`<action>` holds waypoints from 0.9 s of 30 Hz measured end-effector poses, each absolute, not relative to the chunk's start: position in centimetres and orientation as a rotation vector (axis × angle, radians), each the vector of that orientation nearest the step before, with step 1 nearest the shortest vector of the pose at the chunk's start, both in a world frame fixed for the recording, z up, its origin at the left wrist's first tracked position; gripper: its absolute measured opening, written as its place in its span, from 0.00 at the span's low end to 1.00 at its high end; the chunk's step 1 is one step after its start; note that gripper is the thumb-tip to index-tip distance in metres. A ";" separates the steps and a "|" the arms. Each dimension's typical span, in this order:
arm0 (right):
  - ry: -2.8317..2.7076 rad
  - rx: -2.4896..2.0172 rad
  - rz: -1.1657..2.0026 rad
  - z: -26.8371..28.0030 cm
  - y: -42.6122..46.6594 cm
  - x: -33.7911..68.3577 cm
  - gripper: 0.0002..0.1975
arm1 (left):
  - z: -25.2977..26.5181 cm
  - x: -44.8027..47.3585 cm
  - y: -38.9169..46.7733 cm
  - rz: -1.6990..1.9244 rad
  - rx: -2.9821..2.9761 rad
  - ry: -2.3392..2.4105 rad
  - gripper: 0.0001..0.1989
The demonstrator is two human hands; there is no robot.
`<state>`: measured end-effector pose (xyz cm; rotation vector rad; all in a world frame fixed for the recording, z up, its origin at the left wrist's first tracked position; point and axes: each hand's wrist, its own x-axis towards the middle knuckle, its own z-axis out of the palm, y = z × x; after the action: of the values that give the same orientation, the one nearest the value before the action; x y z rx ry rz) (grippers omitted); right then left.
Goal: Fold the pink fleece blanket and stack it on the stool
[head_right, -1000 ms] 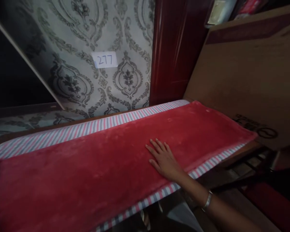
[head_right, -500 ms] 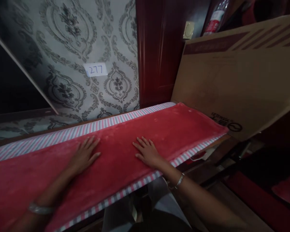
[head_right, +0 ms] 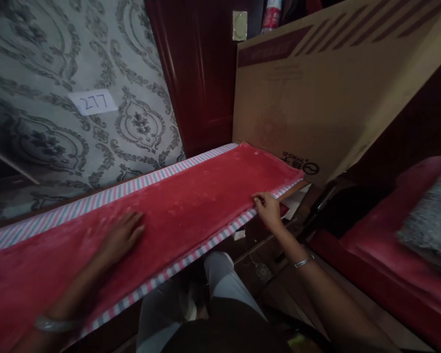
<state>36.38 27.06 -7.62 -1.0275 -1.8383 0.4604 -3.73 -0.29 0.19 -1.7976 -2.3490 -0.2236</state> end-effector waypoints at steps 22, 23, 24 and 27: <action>-1.947 -0.975 0.377 -9.5 26.7 37.9 0.19 | -2.5 18.2 20.5 -0.713 -2.539 -2.103 0.12; -1.942 -0.960 0.368 -9.6 26.7 37.9 0.21 | -2.6 18.3 20.5 -0.731 -2.531 -2.116 0.12; -1.941 -0.951 0.358 -9.6 26.7 37.9 0.22 | -2.8 18.3 20.4 -0.742 -2.529 -2.117 0.11; -1.971 -0.942 0.342 -9.5 26.7 38.0 0.20 | -3.0 18.4 20.1 -0.735 -2.567 -2.063 0.03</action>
<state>37.97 26.72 -9.52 -0.9417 -1.9712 0.3419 18.40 20.10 -2.95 -2.5665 -2.0635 -0.7348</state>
